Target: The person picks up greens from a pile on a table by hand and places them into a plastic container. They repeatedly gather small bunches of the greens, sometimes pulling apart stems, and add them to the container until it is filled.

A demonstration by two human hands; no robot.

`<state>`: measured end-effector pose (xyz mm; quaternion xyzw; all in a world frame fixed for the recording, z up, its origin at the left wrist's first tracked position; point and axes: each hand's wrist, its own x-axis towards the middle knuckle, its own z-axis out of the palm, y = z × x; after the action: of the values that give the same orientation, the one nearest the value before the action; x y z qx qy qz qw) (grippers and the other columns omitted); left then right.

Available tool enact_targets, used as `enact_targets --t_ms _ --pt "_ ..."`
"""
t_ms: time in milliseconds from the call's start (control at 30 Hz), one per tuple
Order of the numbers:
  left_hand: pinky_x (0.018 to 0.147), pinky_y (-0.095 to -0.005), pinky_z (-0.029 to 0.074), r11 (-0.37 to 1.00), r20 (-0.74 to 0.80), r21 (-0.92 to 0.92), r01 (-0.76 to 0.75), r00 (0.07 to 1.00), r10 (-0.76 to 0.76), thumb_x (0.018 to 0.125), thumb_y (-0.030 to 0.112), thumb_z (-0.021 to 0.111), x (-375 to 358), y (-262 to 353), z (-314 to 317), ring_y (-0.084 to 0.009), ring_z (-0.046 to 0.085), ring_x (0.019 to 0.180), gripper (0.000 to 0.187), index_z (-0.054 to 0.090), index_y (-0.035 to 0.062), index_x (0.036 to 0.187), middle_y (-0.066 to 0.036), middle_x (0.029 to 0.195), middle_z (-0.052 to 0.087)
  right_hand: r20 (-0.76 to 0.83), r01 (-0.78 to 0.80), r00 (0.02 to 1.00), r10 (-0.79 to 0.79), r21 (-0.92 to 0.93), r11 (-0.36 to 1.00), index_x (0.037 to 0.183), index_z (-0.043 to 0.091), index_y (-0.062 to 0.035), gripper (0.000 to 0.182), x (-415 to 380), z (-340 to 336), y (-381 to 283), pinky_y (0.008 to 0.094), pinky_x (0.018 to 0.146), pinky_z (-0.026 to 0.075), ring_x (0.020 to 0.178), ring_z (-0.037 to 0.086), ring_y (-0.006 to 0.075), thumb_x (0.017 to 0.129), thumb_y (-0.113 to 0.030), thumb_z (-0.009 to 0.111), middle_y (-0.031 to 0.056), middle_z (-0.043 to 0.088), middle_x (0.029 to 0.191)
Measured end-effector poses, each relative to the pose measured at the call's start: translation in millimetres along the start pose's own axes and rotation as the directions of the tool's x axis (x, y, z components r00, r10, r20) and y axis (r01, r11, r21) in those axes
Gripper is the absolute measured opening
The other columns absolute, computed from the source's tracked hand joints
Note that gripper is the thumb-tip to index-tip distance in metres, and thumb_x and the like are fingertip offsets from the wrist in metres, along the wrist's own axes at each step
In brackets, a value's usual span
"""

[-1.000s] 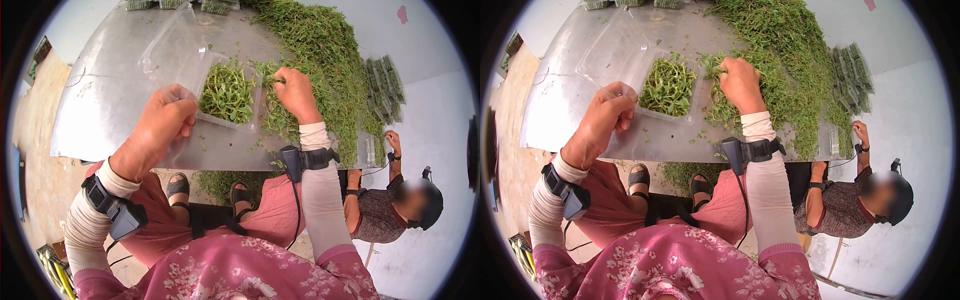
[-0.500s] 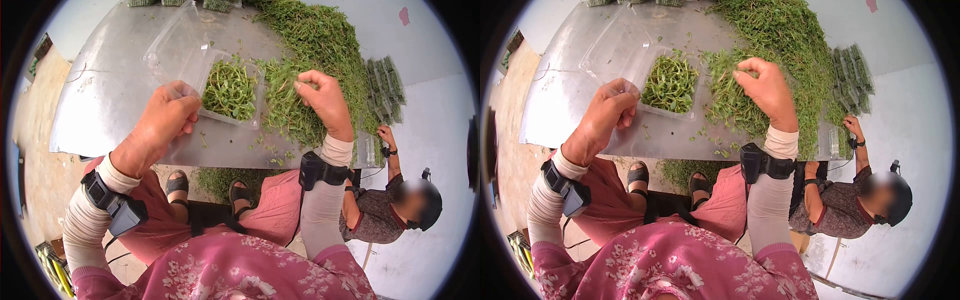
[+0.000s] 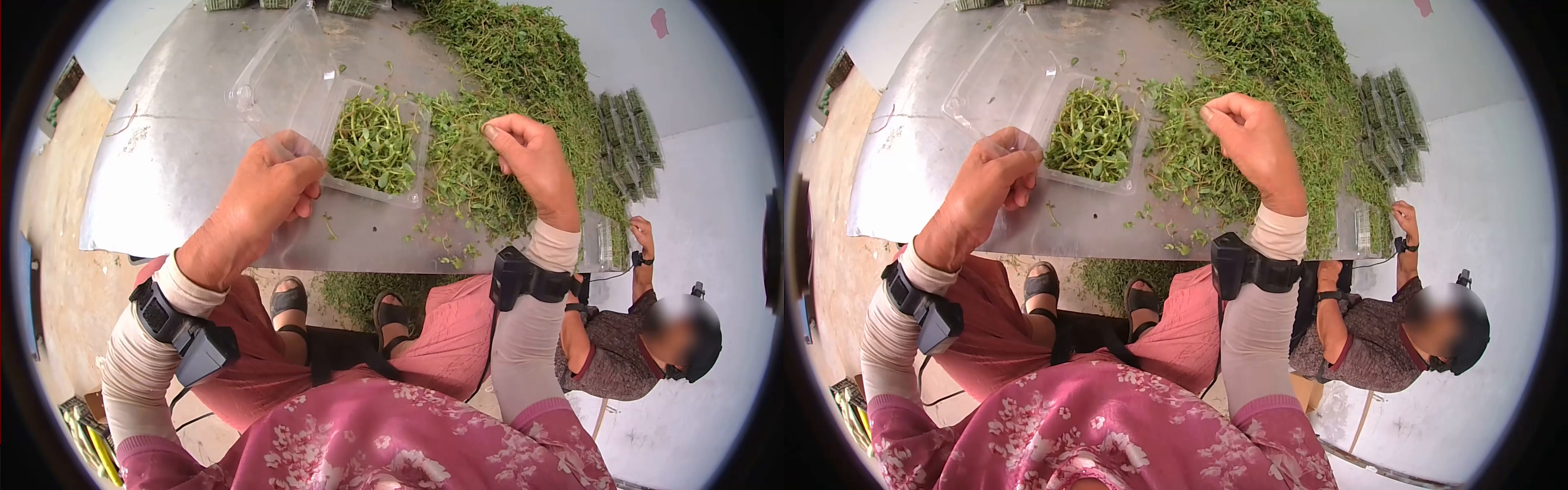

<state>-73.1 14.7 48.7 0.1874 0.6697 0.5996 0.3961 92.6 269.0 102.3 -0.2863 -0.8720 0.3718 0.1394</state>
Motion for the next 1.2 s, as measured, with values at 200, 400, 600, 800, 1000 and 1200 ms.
enact_targets --t_ms 200,400,600,800,1000,1200 --pt "0.047 -0.0223 0.035 1.000 -0.005 0.015 0.000 1.000 0.000 0.089 0.017 0.060 -0.6 0.6 3.1 -0.0077 0.048 0.051 0.012 0.058 0.0047 0.088 0.000 0.067 0.055 -0.057 0.023 0.998 -0.034 -0.177 0.984 0.092 0.068 0.0026 0.021 5.3 -1.9 16.7 0.0280 0.058 0.045 0.061 0.053 0.0084 0.087 -0.018 0.068 0.0042 0.063 0.071" --pt "0.047 -0.0224 0.035 1.000 -0.004 0.019 -0.008 1.000 0.008 0.089 0.017 0.060 -0.3 -1.2 3.4 -0.0080 0.048 0.051 0.013 0.058 0.0047 0.088 0.000 0.066 0.055 -0.035 0.156 0.985 -0.171 -0.266 0.951 0.095 0.069 -0.0002 0.019 3.8 7.1 15.8 0.0342 0.067 0.050 0.069 0.064 0.0226 0.082 -0.015 0.070 0.0147 0.069 0.081" --pt "0.047 -0.0226 0.035 1.000 -0.020 0.009 -0.014 1.000 0.014 0.089 0.017 0.059 1.0 0.0 4.1 -0.0083 0.048 0.051 0.012 0.058 0.0050 0.088 0.000 0.067 0.054 0.004 0.300 0.948 -0.318 -0.341 0.891 0.099 0.068 0.0004 0.023 1.2 29.5 10.1 0.0383 0.075 0.050 0.082 0.063 0.0314 0.078 -0.008 0.071 0.0163 0.064 0.093" --pt "0.047 -0.0227 0.035 1.000 -0.048 -0.019 0.001 0.999 -0.002 0.089 0.017 0.058 2.3 5.4 1.5 -0.0084 0.048 0.051 0.012 0.058 0.0052 0.088 0.000 0.067 0.054 0.109 0.368 0.925 -0.364 -0.497 0.786 0.101 0.067 0.0019 0.026 5.0 51.8 18.4 0.0403 0.081 0.048 0.093 0.059 0.0355 0.075 -0.005 0.070 0.0184 0.060 0.093" --pt "0.046 -0.0227 0.035 1.000 -0.042 -0.018 -0.009 0.999 0.008 0.089 0.017 0.058 2.1 2.8 -0.9 -0.0082 0.048 0.051 0.011 0.058 0.0053 0.088 0.000 0.067 0.054 0.106 0.399 0.911 -0.398 -0.470 0.787 0.083 0.068 0.0019 0.011 15.7 59.0 25.7 0.0443 0.079 0.050 0.090 0.060 0.0382 0.074 -0.005 0.068 0.0215 0.061 0.093" --pt "0.047 -0.0225 0.035 1.000 -0.032 -0.014 -0.026 0.999 0.026 0.089 0.017 0.059 1.0 -1.5 -5.8 -0.0082 0.048 0.051 0.012 0.058 0.0052 0.089 0.000 0.067 0.054 -0.138 0.202 0.962 -0.237 -0.227 0.953 0.086 0.069 0.0014 0.013 9.8 35.8 13.1 0.0341 0.066 0.049 0.069 0.060 0.0211 0.079 -0.010 0.068 0.0103 0.064 0.079"
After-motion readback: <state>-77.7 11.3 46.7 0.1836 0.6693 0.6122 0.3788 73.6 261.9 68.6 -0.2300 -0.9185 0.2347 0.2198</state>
